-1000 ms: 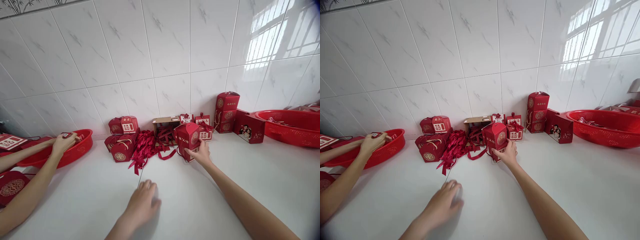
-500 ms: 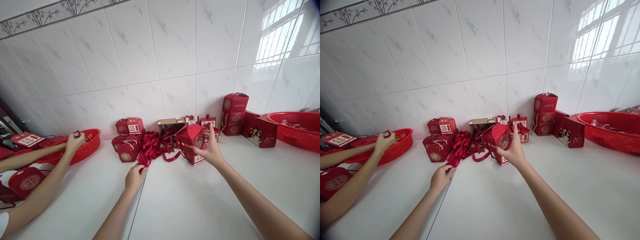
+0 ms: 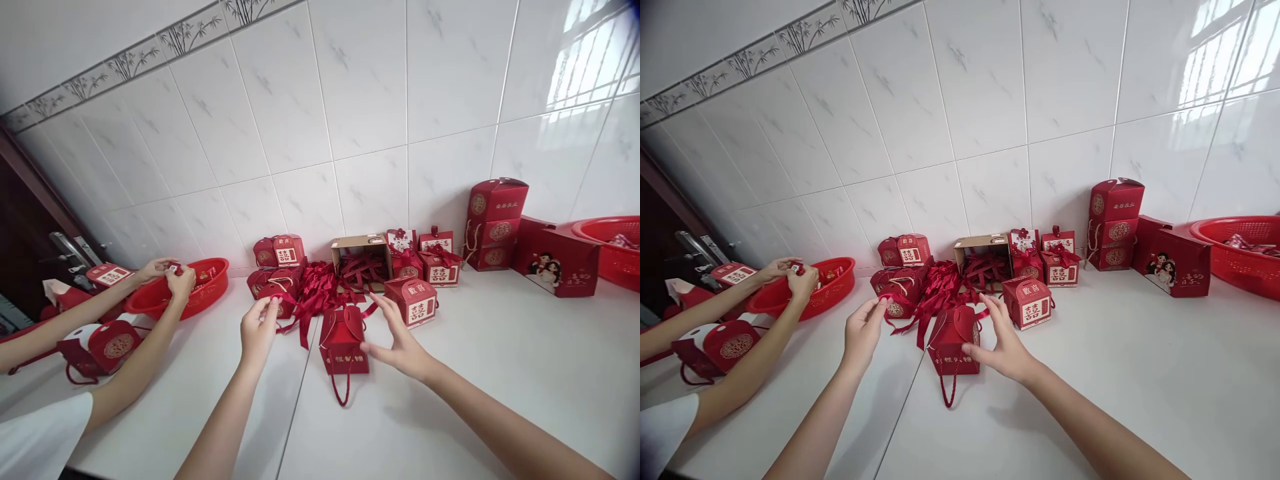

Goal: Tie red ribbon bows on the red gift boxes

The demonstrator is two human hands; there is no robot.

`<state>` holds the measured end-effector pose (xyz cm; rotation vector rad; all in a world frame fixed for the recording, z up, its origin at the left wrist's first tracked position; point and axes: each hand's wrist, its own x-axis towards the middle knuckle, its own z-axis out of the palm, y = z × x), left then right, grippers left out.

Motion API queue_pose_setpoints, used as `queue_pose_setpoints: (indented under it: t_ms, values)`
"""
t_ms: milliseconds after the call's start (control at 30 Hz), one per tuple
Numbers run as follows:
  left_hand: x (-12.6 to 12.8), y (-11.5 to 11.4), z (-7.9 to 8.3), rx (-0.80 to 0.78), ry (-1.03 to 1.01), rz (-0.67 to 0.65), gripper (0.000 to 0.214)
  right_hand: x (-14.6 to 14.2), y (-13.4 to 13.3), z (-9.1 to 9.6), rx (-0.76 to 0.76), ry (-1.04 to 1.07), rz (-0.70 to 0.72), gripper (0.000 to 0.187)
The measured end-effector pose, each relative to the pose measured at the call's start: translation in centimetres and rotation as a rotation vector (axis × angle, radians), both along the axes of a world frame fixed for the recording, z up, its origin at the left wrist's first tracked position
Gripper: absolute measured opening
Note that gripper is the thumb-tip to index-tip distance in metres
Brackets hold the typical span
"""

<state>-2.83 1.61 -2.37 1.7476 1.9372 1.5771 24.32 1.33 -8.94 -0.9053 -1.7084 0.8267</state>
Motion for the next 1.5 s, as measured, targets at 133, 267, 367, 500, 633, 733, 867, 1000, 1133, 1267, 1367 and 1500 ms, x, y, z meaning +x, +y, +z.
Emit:
queue_pose_setpoints:
  t_ms: [133,267,367,500,633,733,867,1000,1133,1267,1367,1500]
  values:
    - [4.4,-5.3,2.4,0.017,0.118,-0.201,0.027,-2.6,-3.8,5.5,-0.169,0.204,0.200,0.046]
    - [7.7,-8.6,2.7,0.264,0.434,-0.355,0.011,-4.9,-5.6,8.1,-0.575,0.627,0.426,0.044]
    - [8.1,-9.4,1.5,0.289,0.478,-0.390,0.009,-4.2,-4.5,8.9,-0.726,0.905,0.457,0.026]
    - [7.2,-9.9,-0.3,0.138,0.336,-0.463,0.011,-0.9,-2.3,9.9,-0.711,1.049,0.357,0.010]
    - [7.0,-11.0,-1.1,0.002,0.251,-0.545,0.018,2.4,-0.9,10.6,-0.722,1.116,0.234,0.012]
    - [7.4,-11.7,-1.2,-0.033,0.328,-0.643,0.020,4.3,-0.1,10.9,-0.643,1.124,0.187,0.013]
    - [7.9,-12.1,-1.5,-0.075,0.465,-0.850,0.023,6.0,0.6,11.0,-0.540,1.078,0.116,0.017]
    - [7.9,-12.1,-1.5,-0.201,0.512,-0.967,0.029,6.9,0.9,11.3,-0.528,1.079,0.104,0.016]
    - [7.3,-10.2,-0.4,-0.152,0.481,-0.840,0.017,7.0,1.3,11.0,-0.483,0.898,0.148,0.010]
    - [6.8,-5.4,0.5,-0.046,0.332,-0.410,0.027,5.9,1.7,9.8,-0.469,0.425,0.189,0.028]
    - [6.8,-1.7,-0.2,-0.227,0.304,-0.398,0.036,4.1,1.9,8.6,-0.496,0.208,0.214,0.030]
    - [7.3,0.9,-2.3,-0.344,0.256,-0.511,0.037,2.1,2.4,7.3,-0.587,0.076,0.287,0.028]
